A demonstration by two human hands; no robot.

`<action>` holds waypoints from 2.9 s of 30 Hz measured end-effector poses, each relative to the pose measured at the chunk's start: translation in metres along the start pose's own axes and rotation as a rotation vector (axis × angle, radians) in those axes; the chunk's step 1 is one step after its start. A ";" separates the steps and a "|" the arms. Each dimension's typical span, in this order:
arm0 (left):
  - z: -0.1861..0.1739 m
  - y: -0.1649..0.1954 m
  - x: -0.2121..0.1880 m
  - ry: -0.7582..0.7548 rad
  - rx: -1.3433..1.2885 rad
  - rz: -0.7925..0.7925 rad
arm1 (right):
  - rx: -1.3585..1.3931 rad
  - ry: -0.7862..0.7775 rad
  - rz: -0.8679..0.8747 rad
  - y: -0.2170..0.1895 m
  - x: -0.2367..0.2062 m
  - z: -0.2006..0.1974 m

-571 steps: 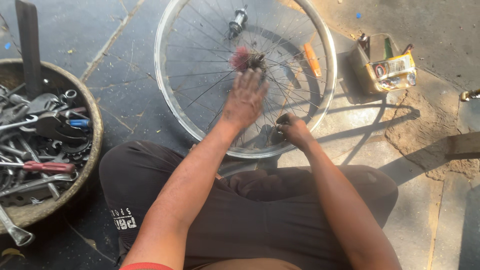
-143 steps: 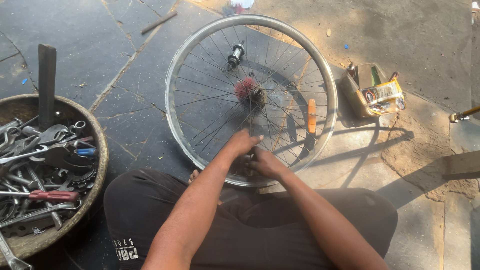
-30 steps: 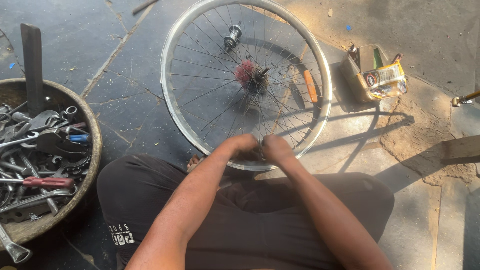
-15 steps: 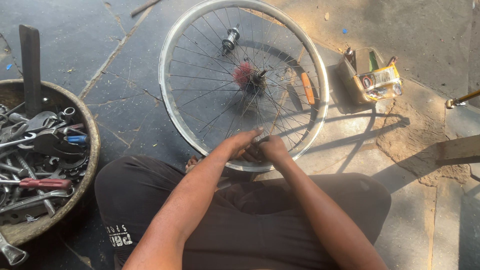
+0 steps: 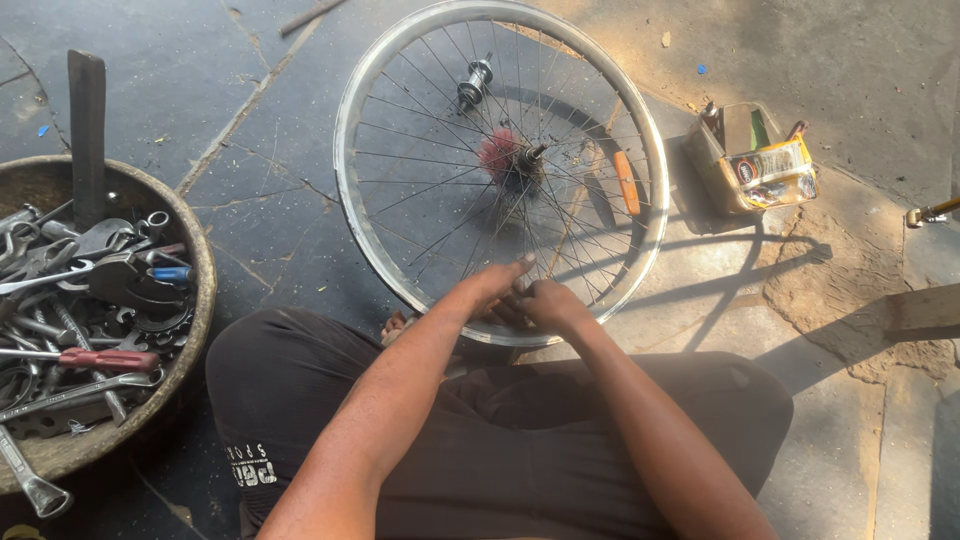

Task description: The person sits on the ground with a bicycle wheel in front of them and uses a small spoke wrench to turn spoke nipples around the rim, working around the wheel to adjust spoke tension and true the rim. They steady the wheel with one hand while turning nipples with the other, moving to different spokes in sequence.

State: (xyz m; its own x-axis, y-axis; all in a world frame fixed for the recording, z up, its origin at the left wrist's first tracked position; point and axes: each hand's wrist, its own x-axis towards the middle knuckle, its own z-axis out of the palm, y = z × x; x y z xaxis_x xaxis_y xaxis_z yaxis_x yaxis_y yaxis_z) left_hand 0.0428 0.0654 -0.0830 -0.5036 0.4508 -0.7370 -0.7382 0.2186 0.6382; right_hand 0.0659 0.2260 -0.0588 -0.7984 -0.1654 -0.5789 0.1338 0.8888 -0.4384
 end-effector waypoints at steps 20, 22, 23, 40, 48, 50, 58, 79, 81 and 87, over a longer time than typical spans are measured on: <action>0.000 0.010 0.008 0.259 -0.078 0.308 | -0.176 -0.195 0.080 -0.009 0.004 -0.013; 0.001 0.008 0.006 0.256 -0.092 0.322 | -0.255 -0.188 0.060 -0.014 0.006 -0.012; 0.001 0.008 0.005 0.263 -0.066 0.325 | -0.294 -0.183 0.049 -0.017 0.007 -0.012; 0.003 0.013 -0.001 0.396 0.106 0.477 | -0.187 0.025 -0.030 -0.014 -0.001 0.003; 0.004 0.015 -0.001 0.436 0.213 0.497 | -0.321 0.254 0.067 -0.023 -0.013 0.029; 0.004 0.015 0.000 0.449 0.223 0.481 | -0.309 0.277 0.018 -0.018 -0.010 0.026; -0.002 0.012 0.004 0.513 0.465 0.544 | -0.324 0.219 -0.025 -0.006 -0.005 0.022; -0.005 0.016 0.006 0.559 0.333 0.504 | -0.028 0.287 -0.133 -0.011 -0.014 0.013; -0.003 0.016 0.007 0.543 0.252 0.558 | 0.137 0.240 -0.100 -0.009 -0.007 0.025; -0.004 0.020 0.011 0.537 0.270 0.538 | 0.831 -0.178 -0.021 -0.002 0.001 0.016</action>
State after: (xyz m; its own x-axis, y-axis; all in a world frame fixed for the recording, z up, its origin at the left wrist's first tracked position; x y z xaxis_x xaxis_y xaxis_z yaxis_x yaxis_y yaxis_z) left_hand 0.0209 0.0713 -0.0798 -0.9570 0.0911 -0.2755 -0.2334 0.3224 0.9174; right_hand 0.0746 0.2177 -0.0693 -0.7106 -0.3054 -0.6339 0.5630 0.2935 -0.7726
